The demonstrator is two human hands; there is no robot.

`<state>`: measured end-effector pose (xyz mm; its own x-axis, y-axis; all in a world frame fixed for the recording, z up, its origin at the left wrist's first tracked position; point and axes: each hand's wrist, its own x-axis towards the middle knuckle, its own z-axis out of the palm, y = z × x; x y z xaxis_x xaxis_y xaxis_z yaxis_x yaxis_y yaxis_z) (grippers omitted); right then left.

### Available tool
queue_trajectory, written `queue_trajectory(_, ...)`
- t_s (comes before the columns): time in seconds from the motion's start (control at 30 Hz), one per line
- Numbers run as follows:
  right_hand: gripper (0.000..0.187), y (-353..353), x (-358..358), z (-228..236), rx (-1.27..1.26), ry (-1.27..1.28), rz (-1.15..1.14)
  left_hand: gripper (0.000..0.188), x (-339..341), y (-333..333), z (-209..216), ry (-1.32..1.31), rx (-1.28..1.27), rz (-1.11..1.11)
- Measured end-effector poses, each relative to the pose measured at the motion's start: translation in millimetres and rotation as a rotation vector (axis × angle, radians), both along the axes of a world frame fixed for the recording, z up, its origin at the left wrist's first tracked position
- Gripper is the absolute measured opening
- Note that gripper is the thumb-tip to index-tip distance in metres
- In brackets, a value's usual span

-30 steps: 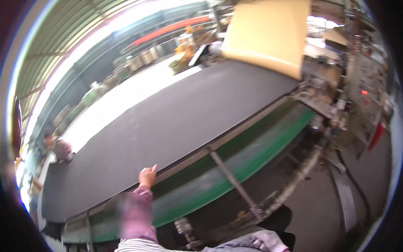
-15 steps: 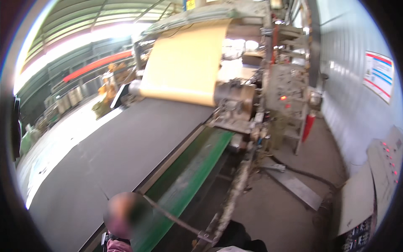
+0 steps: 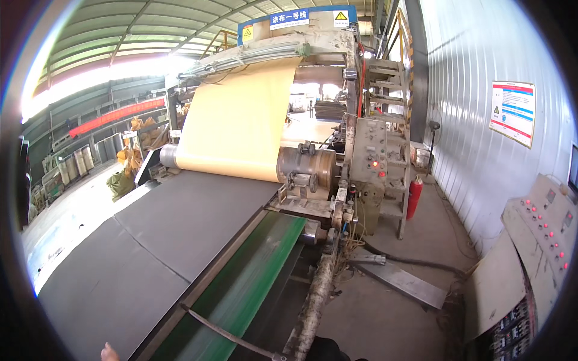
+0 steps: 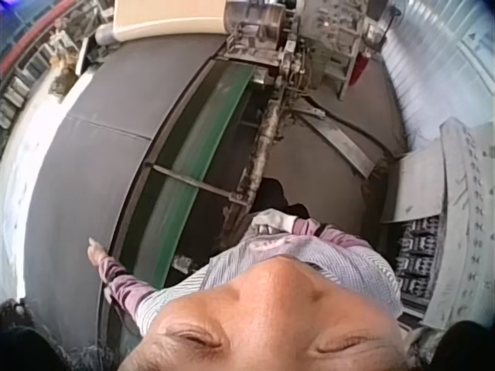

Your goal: Aligning and feeding large black material sheets onto a conveyor belt in an industrial facility.

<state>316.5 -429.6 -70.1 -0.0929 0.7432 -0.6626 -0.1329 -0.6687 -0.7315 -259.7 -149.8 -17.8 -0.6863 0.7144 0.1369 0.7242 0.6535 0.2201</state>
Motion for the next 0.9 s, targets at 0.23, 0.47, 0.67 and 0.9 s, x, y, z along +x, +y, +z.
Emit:
queue_trajectory(0.23,0.022,11.9,-2.2,-9.1,-0.056,-0.045,0.070,0.074,-31.8,-49.1,9.4,0.104,-0.183,-0.148)
queue_trajectory(0.47,0.021,37.0,-15.8,27.6,-0.253,-0.015,-0.010,0.039,17.7,-9.6,-17.8,-0.014,0.237,-0.451)
queue_trajectory(0.67,0.021,45.2,-19.2,16.8,-0.375,-0.065,0.046,0.040,-66.9,-55.8,-41.0,0.067,0.224,-0.145)
queue_trajectory(0.9,0.025,50.1,-19.3,12.0,-0.467,-0.075,0.089,0.041,-147.9,-86.4,-73.5,-0.068,0.206,-0.167)
